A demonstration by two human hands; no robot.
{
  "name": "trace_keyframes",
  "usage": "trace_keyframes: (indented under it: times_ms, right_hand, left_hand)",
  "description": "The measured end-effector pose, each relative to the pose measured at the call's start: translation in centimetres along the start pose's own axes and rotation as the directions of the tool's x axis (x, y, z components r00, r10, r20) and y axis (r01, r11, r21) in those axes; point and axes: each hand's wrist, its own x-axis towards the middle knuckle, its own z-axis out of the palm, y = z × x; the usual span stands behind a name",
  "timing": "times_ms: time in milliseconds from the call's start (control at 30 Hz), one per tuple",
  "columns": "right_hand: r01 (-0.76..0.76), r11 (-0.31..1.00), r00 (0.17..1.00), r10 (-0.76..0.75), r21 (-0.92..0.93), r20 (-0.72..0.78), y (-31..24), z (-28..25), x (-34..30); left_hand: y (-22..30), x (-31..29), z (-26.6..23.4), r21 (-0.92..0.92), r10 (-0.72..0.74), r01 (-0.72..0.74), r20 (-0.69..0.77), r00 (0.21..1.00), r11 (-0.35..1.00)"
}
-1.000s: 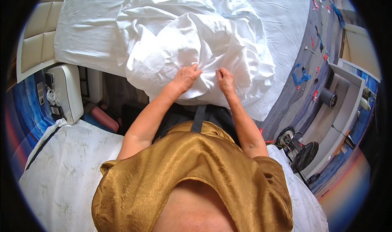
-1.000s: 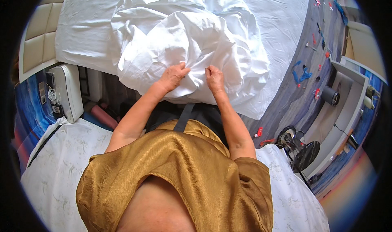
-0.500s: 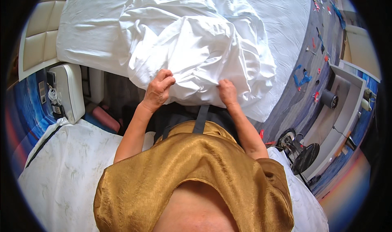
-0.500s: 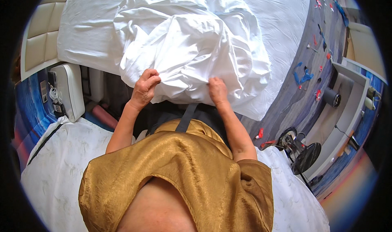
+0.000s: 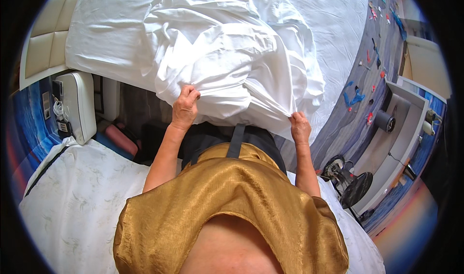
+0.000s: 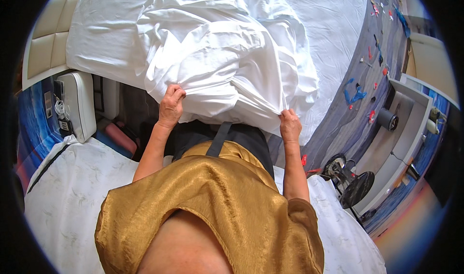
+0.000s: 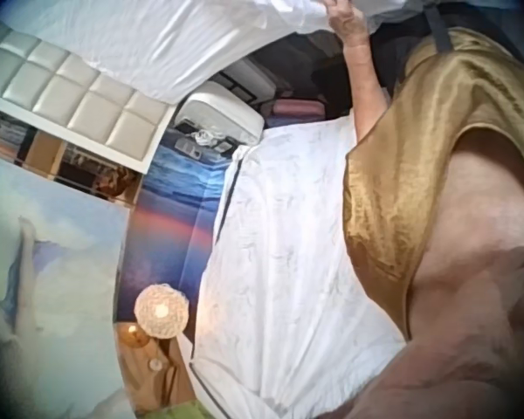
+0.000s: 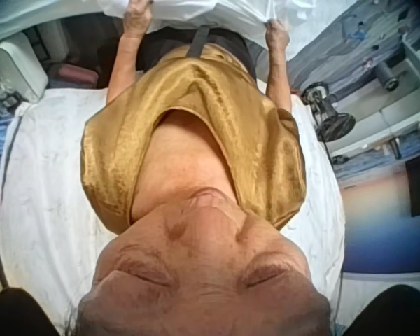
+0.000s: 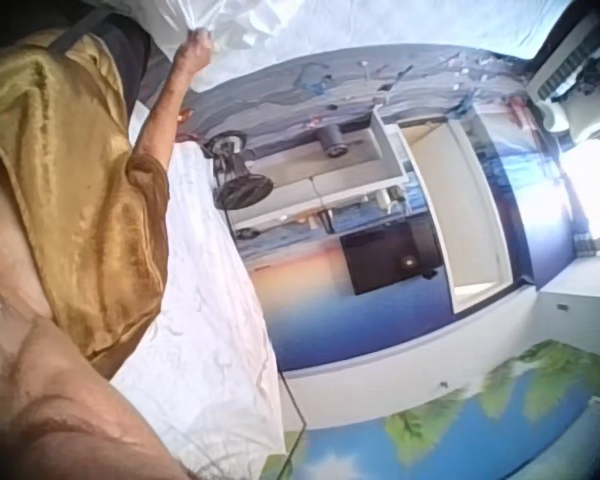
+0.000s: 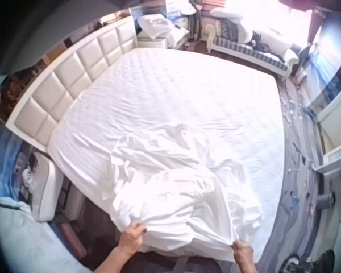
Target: The person folds a large white bed sheet on a bed. They smooth and align the sheet, then fold it in half multiple times to create a compact bundle.
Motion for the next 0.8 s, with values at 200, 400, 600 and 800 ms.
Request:
trace_keyframes:
  times_ms: [200, 400, 600, 800]
  right_hand:
    - [0.031, 0.96, 0.998, -0.042, 0.279, 0.037, -7.0, -0.4, 4.5]
    - [0.232, 0.965, 0.972, -0.225, 0.123, -0.067, -11.1, 6.6, 8.6]
    - [-0.008, 0.817, 0.978, -0.115, 0.577, 0.176, -13.9, 5.9, 9.5]
    - [0.074, 0.636, 0.962, -0.249, 0.768, 0.113, -16.3, -7.0, 8.2]
  left_hand:
    - [3.7, 3.7, -2.0, 0.065, -0.12, 0.141, -0.258, 0.959, 0.988]
    - [3.5, 1.0, 2.5, 0.024, -0.535, 0.537, 0.137, 0.834, 0.843]
    - [0.1, 0.6, 6.0, -0.344, -0.361, 0.315, -0.076, 0.929, 0.884]
    - [1.5, 6.0, -3.5, -0.973, -0.638, 0.1, -0.058, 0.768, 0.209]
